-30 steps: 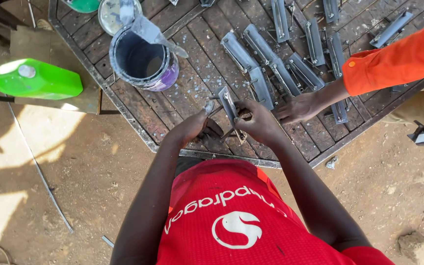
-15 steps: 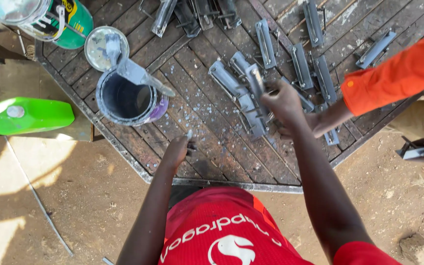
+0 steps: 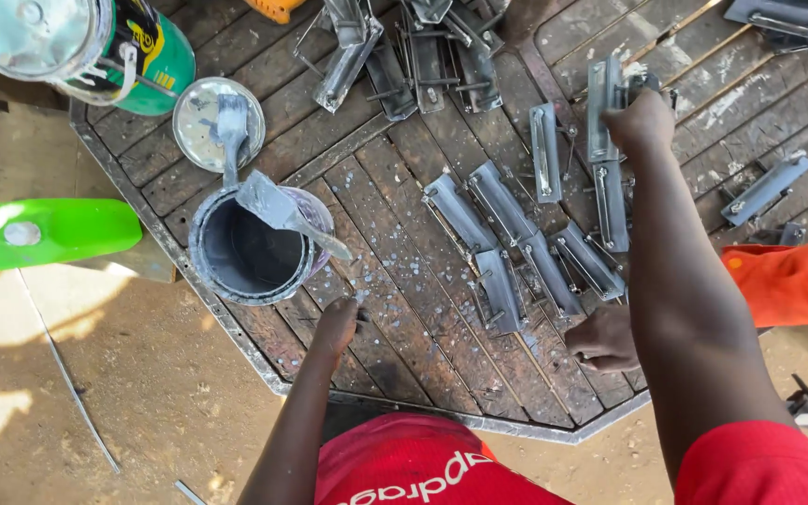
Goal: Painting metal brackets by dipping them in a paint can and using a brush to spread the paint evenly.
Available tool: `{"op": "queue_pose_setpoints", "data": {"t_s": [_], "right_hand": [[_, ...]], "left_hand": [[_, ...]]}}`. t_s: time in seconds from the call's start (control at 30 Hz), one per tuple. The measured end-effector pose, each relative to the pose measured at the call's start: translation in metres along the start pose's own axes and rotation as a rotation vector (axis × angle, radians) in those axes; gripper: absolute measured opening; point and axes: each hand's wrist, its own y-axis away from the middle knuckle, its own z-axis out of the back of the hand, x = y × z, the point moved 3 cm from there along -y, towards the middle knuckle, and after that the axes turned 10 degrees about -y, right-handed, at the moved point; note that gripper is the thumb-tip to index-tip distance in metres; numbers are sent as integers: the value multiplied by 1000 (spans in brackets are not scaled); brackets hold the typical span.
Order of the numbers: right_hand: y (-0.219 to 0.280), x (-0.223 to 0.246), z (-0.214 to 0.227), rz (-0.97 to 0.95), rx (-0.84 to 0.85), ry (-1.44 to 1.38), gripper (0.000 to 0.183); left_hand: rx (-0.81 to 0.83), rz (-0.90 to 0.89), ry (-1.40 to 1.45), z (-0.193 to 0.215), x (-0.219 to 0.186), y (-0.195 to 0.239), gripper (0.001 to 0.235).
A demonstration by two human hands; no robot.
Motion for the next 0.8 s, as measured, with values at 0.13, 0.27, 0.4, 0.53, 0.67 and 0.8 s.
{"op": "queue_pose_setpoints", "data": {"t_s": [0.13,0.27,0.4,0.53,0.67,0.8], "right_hand": [[-27,-22,-19,-40,59,106,47],[56,54,6,-25,-34,87,53],[82,110,-47,443,-88,39,32],[134,197,-97,354,244,-65,60],[135,234,-139,122,316,-52,94],[39,175,-218,265,130,-71,68]], "left_hand": [[1,53,-97,5,-26,22,36],[11,5,-89,2,-11,-5,30],[-15,4,-214,-9,9,-29,32],[35,-48,-277,-14,-10,-5,50],[69,21,-263,-11,-14,5,53],[27,-197,-181,-8,20,-36,64]]}}
